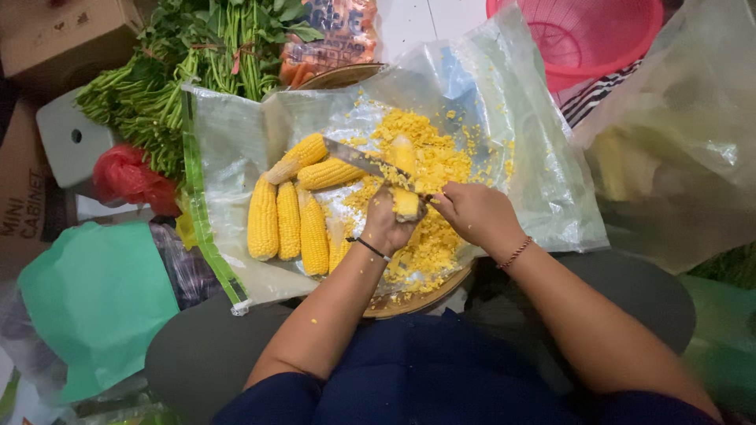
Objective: The person uses a knife to cut kernels off several corn cobs, holding each cob in one hand and slicing downward to collect the kernels in a pile on a plastic sheet. The person rotates the cobs to remove kernels from all sides.
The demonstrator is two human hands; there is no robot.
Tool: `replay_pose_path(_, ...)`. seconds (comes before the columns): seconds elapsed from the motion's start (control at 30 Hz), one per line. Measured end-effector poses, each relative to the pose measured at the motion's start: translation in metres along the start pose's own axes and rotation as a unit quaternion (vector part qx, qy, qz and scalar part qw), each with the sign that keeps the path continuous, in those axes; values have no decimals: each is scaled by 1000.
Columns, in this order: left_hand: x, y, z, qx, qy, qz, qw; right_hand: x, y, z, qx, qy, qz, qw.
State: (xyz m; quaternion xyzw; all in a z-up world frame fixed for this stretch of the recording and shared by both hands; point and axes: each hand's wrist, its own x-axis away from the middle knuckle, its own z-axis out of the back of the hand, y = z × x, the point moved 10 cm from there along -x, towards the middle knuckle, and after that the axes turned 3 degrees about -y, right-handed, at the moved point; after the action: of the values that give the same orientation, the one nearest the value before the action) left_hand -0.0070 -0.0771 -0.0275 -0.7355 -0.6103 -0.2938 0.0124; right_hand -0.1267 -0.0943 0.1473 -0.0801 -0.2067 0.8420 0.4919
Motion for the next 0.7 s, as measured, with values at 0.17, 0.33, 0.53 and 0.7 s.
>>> replay_pose_path(0.17, 1, -9, -13, 20, -62, 18, 998, -1, 7, 1, -18, -1, -10, 1000)
replay_pose_path(0.33, 2, 7, -5, 18, -27, 51, 998, 3, 13, -1, -28, 1, -18, 999)
replay_pose_path(0.53, 23, -31, -32, -17, -66, 105, 992, -13, 44, -4, -12, -13, -81, 997)
replay_pose_path(0.7, 18, -31, -33, -18, -59, 104, 993, -16, 51, 12, -34, 24, -77, 996)
